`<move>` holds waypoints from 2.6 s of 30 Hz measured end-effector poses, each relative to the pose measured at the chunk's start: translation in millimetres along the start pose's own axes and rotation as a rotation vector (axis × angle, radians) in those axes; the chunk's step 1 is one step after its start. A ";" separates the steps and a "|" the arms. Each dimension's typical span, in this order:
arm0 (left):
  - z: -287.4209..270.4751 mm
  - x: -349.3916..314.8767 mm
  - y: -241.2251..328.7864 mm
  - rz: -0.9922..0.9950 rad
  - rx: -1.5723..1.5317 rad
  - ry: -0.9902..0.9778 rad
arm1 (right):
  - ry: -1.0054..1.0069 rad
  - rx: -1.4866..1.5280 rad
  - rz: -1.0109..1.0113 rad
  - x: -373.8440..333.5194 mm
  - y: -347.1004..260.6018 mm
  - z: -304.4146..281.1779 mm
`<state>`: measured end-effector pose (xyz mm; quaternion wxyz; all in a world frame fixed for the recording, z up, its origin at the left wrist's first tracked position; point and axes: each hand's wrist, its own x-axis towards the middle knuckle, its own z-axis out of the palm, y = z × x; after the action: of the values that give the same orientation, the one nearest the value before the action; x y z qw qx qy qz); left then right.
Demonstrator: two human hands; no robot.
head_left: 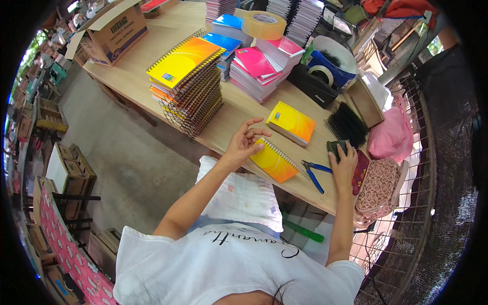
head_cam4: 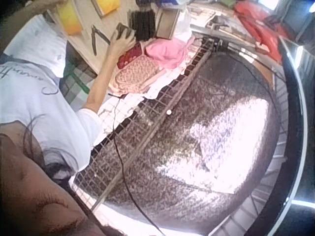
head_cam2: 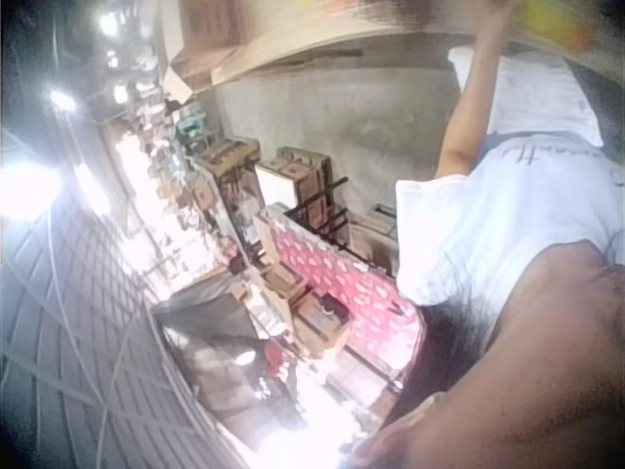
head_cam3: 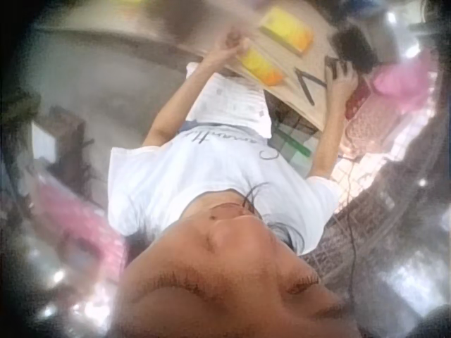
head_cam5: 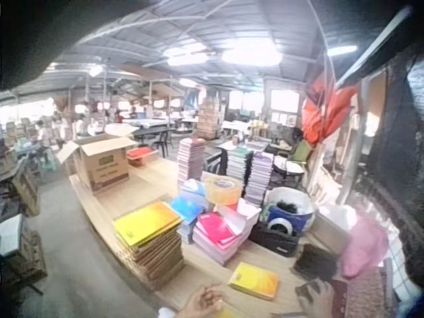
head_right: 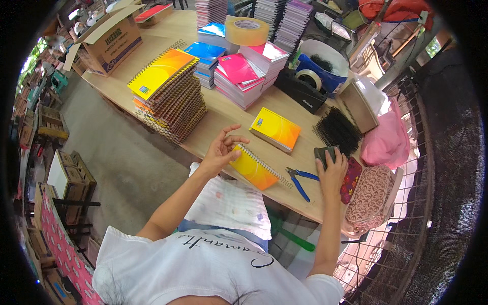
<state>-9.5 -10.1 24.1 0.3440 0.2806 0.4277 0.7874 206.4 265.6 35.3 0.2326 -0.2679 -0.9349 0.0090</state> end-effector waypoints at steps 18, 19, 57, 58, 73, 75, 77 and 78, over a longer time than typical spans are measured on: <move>30.9 -11.3 23.4 -0.057 0.351 0.078 | 0.181 0.003 -0.788 33.9 -133.8 -86.9; 30.9 -10.8 24.5 -0.058 0.366 0.078 | 0.203 -0.046 -0.839 38.1 -135.0 -86.1; -30.2 109.7 244.0 0.874 1.846 -0.340 | -0.127 0.243 -0.339 -41.3 -67.3 -19.8; -0.2 91.5 253.1 1.083 1.811 -0.213 | -0.069 0.272 -0.298 -37.5 -63.6 -25.1; -16.1 153.5 -29.9 -0.207 1.325 0.196 | -0.210 -0.152 0.121 118.3 8.3 54.3; -16.4 148.4 -27.4 -0.127 1.297 0.277 | -0.212 -0.082 0.099 112.9 10.1 49.2; -7.7 132.4 -26.1 0.016 1.271 0.372 | -0.316 -0.135 -0.016 104.9 12.0 46.4; 5.6 123.1 -14.2 0.036 1.150 0.366 | -0.297 -0.182 -0.033 102.1 16.9 46.1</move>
<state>-75.7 94.5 32.6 0.0447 0.2887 0.8323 0.4712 118.2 336.6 35.7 0.0668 -0.2683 -0.9602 -0.0398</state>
